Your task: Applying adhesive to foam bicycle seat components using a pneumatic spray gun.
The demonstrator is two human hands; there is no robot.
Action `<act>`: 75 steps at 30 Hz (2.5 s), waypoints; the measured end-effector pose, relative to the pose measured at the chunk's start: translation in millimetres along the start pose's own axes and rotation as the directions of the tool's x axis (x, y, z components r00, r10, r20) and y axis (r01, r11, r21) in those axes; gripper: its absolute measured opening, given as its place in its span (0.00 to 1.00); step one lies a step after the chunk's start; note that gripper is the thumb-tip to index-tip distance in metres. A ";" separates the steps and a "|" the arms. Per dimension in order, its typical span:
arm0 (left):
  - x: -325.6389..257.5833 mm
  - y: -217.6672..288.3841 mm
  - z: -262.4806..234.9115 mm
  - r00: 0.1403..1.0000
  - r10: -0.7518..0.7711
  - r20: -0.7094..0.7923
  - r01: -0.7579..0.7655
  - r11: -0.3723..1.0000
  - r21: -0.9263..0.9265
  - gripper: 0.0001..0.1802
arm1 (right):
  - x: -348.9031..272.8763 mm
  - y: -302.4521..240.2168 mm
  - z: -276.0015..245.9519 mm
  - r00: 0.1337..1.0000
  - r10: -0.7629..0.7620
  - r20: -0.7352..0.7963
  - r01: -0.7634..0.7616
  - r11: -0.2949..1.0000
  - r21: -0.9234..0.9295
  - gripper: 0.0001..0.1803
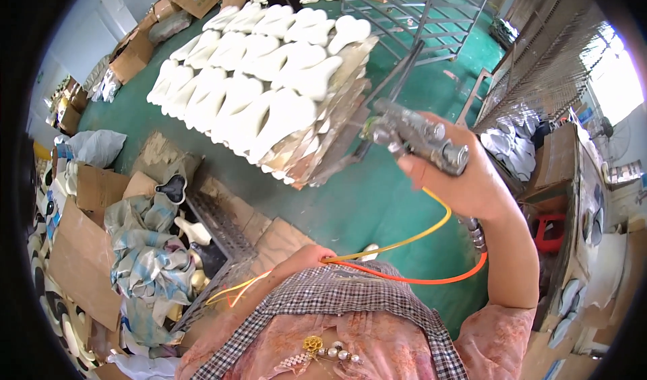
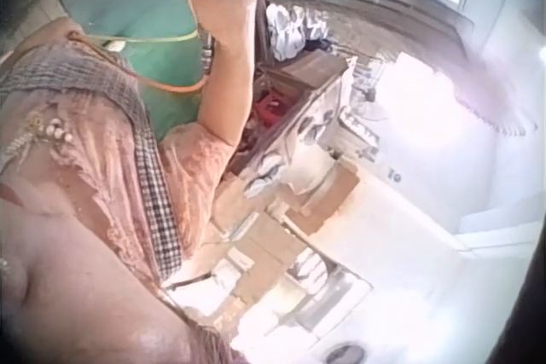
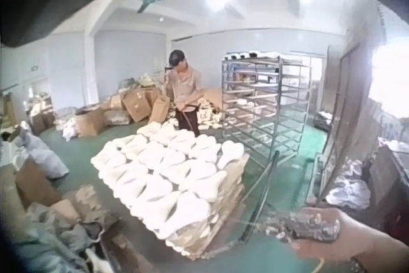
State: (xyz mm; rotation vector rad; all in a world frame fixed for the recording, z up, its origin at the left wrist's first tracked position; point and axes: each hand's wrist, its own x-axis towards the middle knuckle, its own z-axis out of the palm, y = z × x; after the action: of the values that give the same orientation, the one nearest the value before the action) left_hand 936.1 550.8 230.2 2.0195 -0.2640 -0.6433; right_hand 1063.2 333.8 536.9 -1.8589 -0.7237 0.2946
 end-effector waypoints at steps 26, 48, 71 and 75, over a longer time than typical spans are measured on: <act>434.5 49.1 -287.8 0.801 -0.454 -0.390 -0.404 0.072 -0.912 0.10 | 178.0 247.5 -418.4 0.663 0.267 -0.700 0.259 0.795 0.548 0.22; 387.8 -46.0 -221.9 -0.256 -0.966 0.018 -0.947 0.247 -0.203 0.15 | 552.3 364.6 -476.3 0.953 0.272 -0.136 -0.101 0.704 0.703 0.16; 385.9 -79.9 -257.5 -0.164 -0.973 -0.165 -0.983 0.147 0.111 0.26 | 565.1 314.6 -362.7 0.959 0.261 -0.110 -0.183 0.868 0.462 0.12; 391.0 -78.3 -257.6 -0.194 -0.967 -0.163 -0.979 0.180 0.094 0.27 | 564.8 306.4 -349.5 0.952 0.281 -0.119 -0.203 0.874 0.441 0.11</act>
State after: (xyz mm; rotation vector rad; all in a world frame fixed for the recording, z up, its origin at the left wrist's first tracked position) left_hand 1397.1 612.3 135.1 -0.1933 1.0465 1.3665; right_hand 1791.9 335.7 473.1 -1.5291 -0.2676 0.4052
